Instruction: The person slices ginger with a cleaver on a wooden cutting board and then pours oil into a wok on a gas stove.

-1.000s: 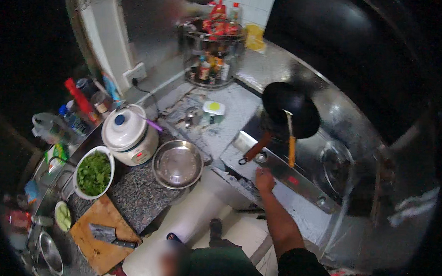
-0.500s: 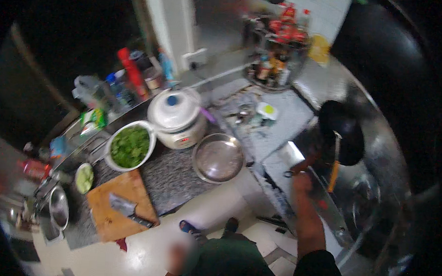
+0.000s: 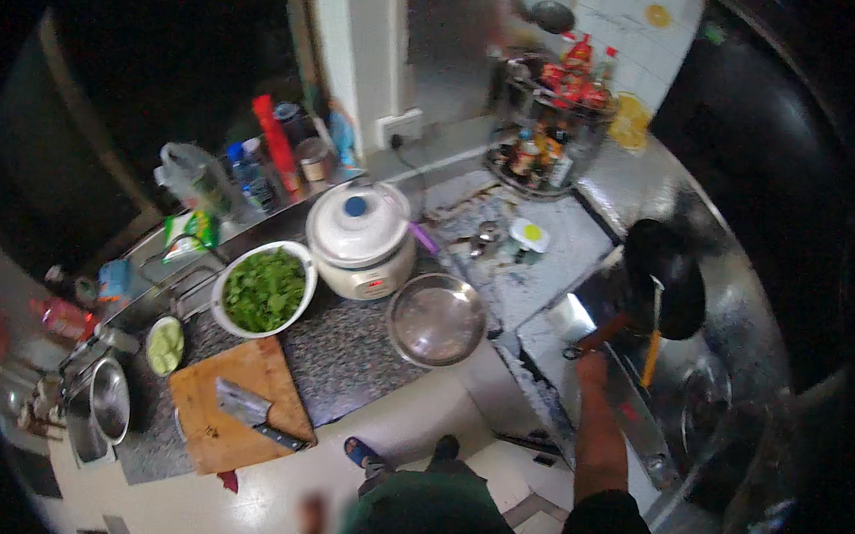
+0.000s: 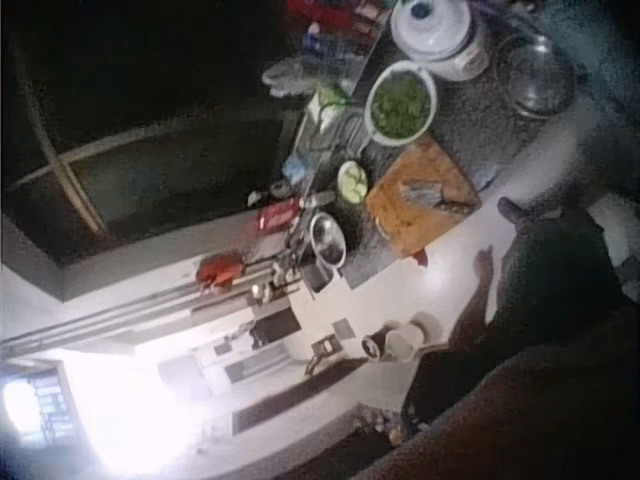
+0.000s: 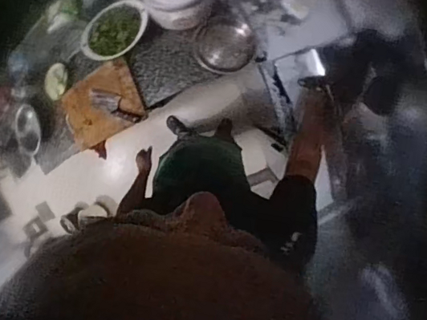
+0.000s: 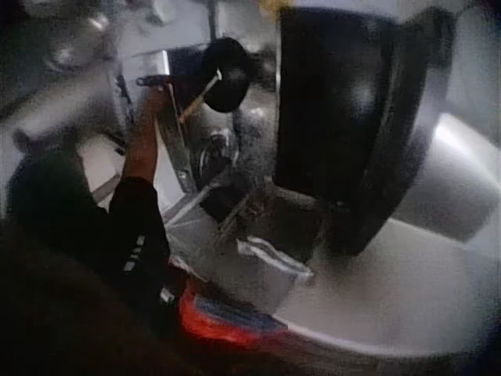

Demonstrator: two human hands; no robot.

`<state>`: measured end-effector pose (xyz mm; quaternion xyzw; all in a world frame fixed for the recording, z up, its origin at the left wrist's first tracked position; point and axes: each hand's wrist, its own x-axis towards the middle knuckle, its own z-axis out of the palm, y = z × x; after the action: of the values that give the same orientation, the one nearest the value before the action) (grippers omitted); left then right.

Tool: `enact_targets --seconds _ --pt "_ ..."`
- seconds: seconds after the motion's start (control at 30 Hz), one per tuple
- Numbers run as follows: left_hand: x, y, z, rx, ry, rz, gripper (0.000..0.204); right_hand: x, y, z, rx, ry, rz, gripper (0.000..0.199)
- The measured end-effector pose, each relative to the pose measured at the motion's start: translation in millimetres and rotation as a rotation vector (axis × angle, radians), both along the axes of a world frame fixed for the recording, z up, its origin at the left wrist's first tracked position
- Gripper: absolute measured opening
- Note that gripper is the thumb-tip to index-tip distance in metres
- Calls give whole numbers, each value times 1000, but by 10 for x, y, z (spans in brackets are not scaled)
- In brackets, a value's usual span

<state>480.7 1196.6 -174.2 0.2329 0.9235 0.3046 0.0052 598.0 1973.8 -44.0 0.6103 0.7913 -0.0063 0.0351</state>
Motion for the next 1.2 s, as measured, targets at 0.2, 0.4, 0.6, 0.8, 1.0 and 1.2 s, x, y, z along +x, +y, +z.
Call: enact_targets --seconds 0.2,0.4,0.6,0.8,1.0,1.2 --pt "10 117 767 -62 -142 180 51 -476 -388 918 -143 105 -247 30" --pt "-202 360 1091 -58 -321 170 54 -237 -446 1031 -91 200 -312 33" --pt "-704 1050 1002 -144 -378 176 52 -455 -492 1052 -129 284 -376 40" --pt "-1160 1824 704 -184 -400 -13 51 -131 -352 804 -143 310 -435 43" --pt "-618 569 421 -260 -244 84 51 -313 -285 785 -145 324 -409 41" --pt "-505 558 694 -63 -171 99 53 -242 -470 1101 -184 320 -418 36"
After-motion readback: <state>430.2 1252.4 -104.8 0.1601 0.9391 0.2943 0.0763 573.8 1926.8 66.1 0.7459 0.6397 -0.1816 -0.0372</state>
